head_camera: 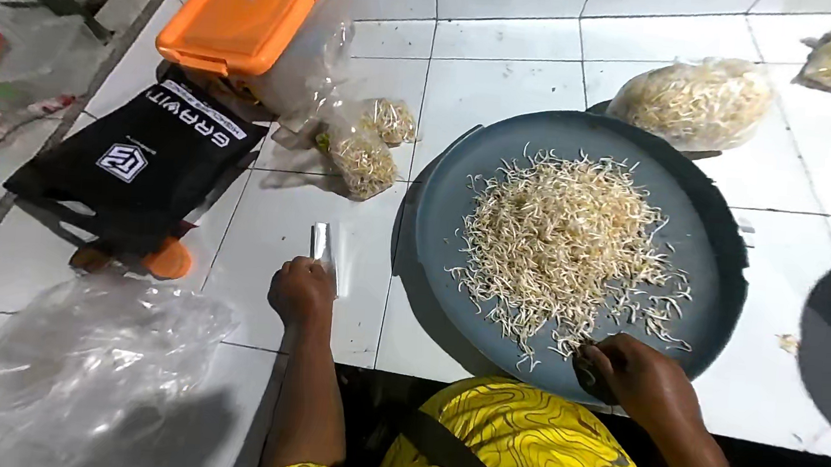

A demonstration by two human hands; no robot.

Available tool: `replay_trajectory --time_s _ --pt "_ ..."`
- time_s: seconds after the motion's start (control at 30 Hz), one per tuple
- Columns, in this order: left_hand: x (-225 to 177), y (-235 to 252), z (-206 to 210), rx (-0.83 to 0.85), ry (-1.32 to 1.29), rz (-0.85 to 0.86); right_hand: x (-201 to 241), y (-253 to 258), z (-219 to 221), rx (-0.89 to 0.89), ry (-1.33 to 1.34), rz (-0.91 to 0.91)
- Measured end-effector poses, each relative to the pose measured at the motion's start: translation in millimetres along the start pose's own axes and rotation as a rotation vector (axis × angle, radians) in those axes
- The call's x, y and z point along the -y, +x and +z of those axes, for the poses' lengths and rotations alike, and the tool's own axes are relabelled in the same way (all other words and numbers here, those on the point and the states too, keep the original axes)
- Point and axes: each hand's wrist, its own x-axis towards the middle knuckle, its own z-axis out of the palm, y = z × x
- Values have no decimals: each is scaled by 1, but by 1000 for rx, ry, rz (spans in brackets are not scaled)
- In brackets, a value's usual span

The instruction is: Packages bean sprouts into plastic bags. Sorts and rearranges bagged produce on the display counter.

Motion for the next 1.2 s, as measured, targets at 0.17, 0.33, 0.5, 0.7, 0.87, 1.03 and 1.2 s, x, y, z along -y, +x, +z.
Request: replay_trajectory --time_s 0.17,0.33,0.5,0.7,0.87,1.03,1.2 --pt "3 7 -14 22 -15 23 2 -3 1 -66 7 -34" --pt "-3 6 -47 53 -201 -64 2 -4 3 -86 15 -46" --pt "-8 18 -77 -107 -526 -48 3 -6 3 -99 27 -58" --pt "-14 31 -125 -744 -833 1 0 -7 5 -163 64 -103" --pt "-57 15 -130 -659 -1554 -85 9 -5 2 -341 132 -209" --pt "-88 1 -87 -538 -1065 219 41 6 -7 -216 244 -339" --pt "-54 29 -102 -520 -1257 -90 50 14 -7 -64 442 -386"
